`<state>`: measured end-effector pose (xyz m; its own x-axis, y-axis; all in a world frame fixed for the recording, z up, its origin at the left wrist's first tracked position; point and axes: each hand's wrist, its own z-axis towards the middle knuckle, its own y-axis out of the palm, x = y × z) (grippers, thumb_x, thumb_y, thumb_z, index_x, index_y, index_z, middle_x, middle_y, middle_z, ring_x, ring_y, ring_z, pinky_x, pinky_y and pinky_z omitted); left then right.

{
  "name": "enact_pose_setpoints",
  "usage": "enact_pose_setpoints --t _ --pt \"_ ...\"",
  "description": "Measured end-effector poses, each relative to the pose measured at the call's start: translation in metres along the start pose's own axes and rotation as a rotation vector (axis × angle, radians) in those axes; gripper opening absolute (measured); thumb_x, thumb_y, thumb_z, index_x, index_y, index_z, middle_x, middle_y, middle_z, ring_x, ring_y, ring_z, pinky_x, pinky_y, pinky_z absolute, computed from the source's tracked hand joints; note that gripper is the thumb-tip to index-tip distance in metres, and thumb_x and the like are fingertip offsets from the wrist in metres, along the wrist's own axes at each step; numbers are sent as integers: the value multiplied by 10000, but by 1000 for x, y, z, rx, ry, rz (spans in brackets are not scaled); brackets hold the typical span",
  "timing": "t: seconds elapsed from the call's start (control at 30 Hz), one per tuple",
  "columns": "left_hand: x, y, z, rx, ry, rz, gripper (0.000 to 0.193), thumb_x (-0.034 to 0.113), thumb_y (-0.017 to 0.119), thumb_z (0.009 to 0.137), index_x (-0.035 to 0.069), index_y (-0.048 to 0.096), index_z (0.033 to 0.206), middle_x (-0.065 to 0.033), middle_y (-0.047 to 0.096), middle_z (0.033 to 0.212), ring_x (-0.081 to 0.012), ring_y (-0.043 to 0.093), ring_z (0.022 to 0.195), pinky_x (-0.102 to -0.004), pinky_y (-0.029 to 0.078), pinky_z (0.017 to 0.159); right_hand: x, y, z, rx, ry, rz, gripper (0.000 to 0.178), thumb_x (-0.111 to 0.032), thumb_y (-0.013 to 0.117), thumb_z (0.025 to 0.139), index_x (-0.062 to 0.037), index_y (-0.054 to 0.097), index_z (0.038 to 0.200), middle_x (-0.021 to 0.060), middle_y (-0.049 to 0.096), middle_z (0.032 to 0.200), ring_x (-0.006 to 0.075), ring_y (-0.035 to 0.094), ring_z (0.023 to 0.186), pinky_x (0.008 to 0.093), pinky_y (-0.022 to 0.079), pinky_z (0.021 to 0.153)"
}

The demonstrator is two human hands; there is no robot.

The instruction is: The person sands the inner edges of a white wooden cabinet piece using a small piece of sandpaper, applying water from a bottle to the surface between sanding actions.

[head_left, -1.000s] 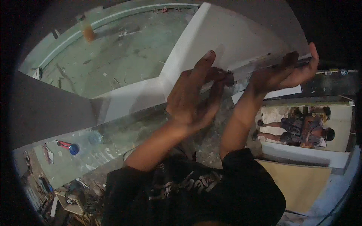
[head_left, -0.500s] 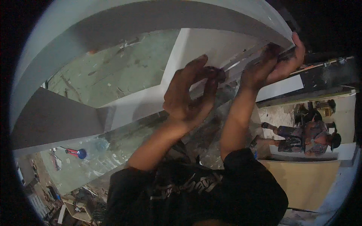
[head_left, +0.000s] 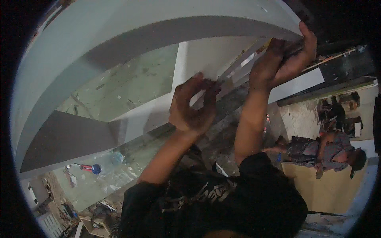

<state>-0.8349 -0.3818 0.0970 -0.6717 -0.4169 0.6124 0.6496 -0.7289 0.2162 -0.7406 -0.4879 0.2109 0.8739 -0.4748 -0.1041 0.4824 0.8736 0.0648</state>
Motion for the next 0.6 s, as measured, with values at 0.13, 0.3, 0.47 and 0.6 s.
enact_pose_setpoints --t 0.13,0.3,0.47,0.6 --pt "-10 -13 2 -166 167 136 538 -65 785 772 14 521 1235 -102 698 868 -178 690 806 -305 539 781 0 0 3 1 -16 55 437 -153 641 920 -24 491 1310 103 463 1236 218 519 1089 359 438 958" --pt "-39 -46 -57 -293 -5 264 432 -43 751 801 29 567 1185 -94 705 862 -206 696 798 -315 539 786 -1 1 0 35 18 147 449 -142 648 906 -26 494 1311 105 462 1233 217 521 1092 358 438 958" --pt "-35 -41 -49 -236 -69 171 452 -103 661 747 -11 607 1186 -92 722 892 -260 697 780 -344 549 758 -3 3 0 20 26 66 445 -144 656 905 -32 498 1306 105 464 1233 221 523 1101 357 434 973" --pt "-3 -23 -7 -187 16 141 525 -62 716 790 -18 532 1280 -108 713 880 -227 701 780 -341 549 768 -6 -3 3 -7 18 10 461 -167 659 912 -40 491 1323 107 450 1252 227 504 1144 359 422 992"
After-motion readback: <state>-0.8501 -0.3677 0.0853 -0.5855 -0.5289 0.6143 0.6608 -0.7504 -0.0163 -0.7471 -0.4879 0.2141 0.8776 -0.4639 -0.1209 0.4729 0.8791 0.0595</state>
